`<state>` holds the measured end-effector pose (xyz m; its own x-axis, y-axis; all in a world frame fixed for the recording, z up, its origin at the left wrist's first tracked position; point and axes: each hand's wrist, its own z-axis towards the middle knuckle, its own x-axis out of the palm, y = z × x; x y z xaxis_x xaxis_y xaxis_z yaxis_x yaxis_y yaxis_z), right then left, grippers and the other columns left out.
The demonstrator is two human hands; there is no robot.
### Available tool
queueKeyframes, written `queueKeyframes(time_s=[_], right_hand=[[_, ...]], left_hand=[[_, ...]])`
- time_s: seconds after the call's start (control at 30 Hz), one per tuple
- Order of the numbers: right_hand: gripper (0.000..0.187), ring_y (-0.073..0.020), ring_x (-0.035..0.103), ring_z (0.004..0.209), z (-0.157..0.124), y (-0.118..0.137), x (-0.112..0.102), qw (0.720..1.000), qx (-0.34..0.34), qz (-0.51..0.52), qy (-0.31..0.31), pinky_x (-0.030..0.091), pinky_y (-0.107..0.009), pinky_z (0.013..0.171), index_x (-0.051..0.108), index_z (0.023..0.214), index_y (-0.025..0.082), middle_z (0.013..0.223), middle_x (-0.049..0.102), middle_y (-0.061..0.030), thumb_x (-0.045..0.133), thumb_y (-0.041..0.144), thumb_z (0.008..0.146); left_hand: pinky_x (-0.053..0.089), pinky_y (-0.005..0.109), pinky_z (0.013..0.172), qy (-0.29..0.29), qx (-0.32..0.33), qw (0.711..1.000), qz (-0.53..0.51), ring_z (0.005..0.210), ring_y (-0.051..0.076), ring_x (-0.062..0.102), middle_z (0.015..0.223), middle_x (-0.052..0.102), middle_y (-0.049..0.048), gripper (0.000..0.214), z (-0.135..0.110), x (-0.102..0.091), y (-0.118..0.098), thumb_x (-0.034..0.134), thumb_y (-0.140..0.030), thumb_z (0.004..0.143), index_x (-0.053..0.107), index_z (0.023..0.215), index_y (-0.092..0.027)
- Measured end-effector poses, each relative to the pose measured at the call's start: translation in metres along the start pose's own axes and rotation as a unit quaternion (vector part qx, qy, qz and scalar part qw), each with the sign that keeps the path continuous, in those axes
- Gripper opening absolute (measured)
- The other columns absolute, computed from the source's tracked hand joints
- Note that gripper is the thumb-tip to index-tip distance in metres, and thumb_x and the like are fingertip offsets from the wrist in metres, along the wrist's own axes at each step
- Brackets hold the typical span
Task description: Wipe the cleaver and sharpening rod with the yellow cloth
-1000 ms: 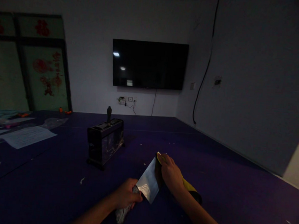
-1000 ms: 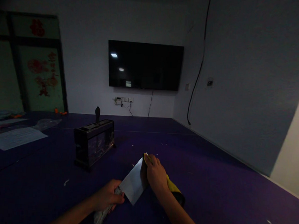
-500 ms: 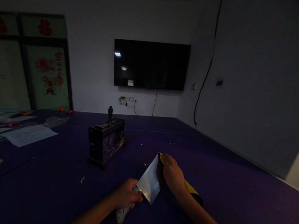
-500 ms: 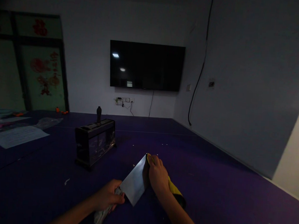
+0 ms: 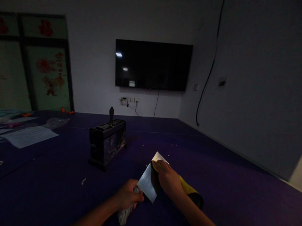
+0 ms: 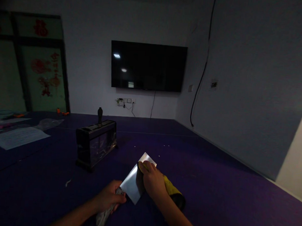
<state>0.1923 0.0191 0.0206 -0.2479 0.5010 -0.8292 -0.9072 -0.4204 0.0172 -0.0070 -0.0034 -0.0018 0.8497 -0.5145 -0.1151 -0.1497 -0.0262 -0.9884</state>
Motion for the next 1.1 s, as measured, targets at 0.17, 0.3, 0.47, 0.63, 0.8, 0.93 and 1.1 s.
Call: queueKeyframes(time_s=[0.17,0.3,0.47,0.63,0.8,0.93,1.1], right_hand=[[0.048,-0.0192,0.054,0.09,-0.002,0.009,0.0,0.995,-0.098,0.016,-0.003,0.046,-0.029,0.074,0.054,0.119,0.023,0.109,0.058,-0.0078,0.039,0.005,0.076],[0.048,-0.0188,0.055,0.089,-0.004,0.015,-0.004,0.99,-0.14,0.037,0.004,0.045,-0.029,0.074,0.055,0.116,0.022,0.107,0.059,-0.0072,0.041,0.004,0.074],[0.048,-0.0181,0.055,0.09,-0.006,0.015,-0.007,0.988,-0.139,0.064,0.019,0.044,-0.029,0.075,0.057,0.11,0.022,0.104,0.06,-0.0064,0.041,0.003,0.07],[0.043,-0.0186,0.055,0.089,-0.009,0.016,-0.01,0.989,-0.11,0.103,0.011,0.043,-0.029,0.075,0.058,0.105,0.021,0.1,0.061,-0.006,0.045,0.009,0.067],[0.024,-0.0192,0.057,0.08,-0.012,0.019,-0.017,0.988,-0.083,0.132,-0.014,0.041,-0.029,0.068,0.059,0.095,0.018,0.088,0.062,-0.0075,0.047,0.03,0.078],[0.029,-0.0183,0.057,0.076,-0.014,0.023,-0.02,0.986,-0.065,0.154,-0.007,0.039,-0.028,0.067,0.059,0.089,0.018,0.082,0.062,-0.006,0.043,0.042,0.083],[0.035,-0.0186,0.058,0.075,-0.016,0.029,-0.025,0.984,-0.043,0.175,-0.009,0.039,-0.029,0.068,0.06,0.087,0.018,0.079,0.063,-0.0054,0.041,0.048,0.083]], left_hand=[[0.029,0.019,0.032,-0.041,0.005,0.998,-0.038,0.027,0.007,0.035,0.038,0.044,-0.0083,0.028,0.003,-0.002,0.002,0.061,-0.034,0.056,0.048,0.073,-0.016],[0.028,0.019,0.031,-0.078,0.016,0.995,-0.062,0.026,0.007,0.035,0.038,0.044,-0.0077,0.027,0.004,-0.002,-0.001,0.059,-0.036,0.057,0.047,0.071,-0.017],[0.029,0.019,0.032,-0.128,0.022,0.99,-0.056,0.028,0.008,0.037,0.04,0.044,-0.0075,0.027,0.0,0.002,-0.004,0.055,-0.037,0.061,0.047,0.077,-0.017],[0.03,0.019,0.035,-0.119,0.051,0.991,-0.028,0.032,0.007,0.037,0.044,0.043,-0.0073,0.022,-0.007,0.005,-0.005,0.052,-0.035,0.065,0.047,0.077,-0.017],[0.037,0.02,0.05,-0.192,0.145,0.967,0.081,0.05,0.009,0.046,0.054,0.047,-0.0034,0.008,-0.016,0.006,-0.009,0.049,-0.026,0.067,0.047,0.068,-0.018],[0.04,0.024,0.062,-0.284,0.221,0.904,0.229,0.065,0.014,0.052,0.065,0.055,0.0017,0.008,-0.024,0.006,-0.01,0.047,-0.024,0.07,0.051,0.068,-0.018],[0.041,0.028,0.059,-0.301,0.279,0.827,0.383,0.06,0.017,0.055,0.064,0.059,0.0046,0.017,-0.028,0.002,-0.011,0.042,-0.022,0.076,0.055,0.086,-0.016]])
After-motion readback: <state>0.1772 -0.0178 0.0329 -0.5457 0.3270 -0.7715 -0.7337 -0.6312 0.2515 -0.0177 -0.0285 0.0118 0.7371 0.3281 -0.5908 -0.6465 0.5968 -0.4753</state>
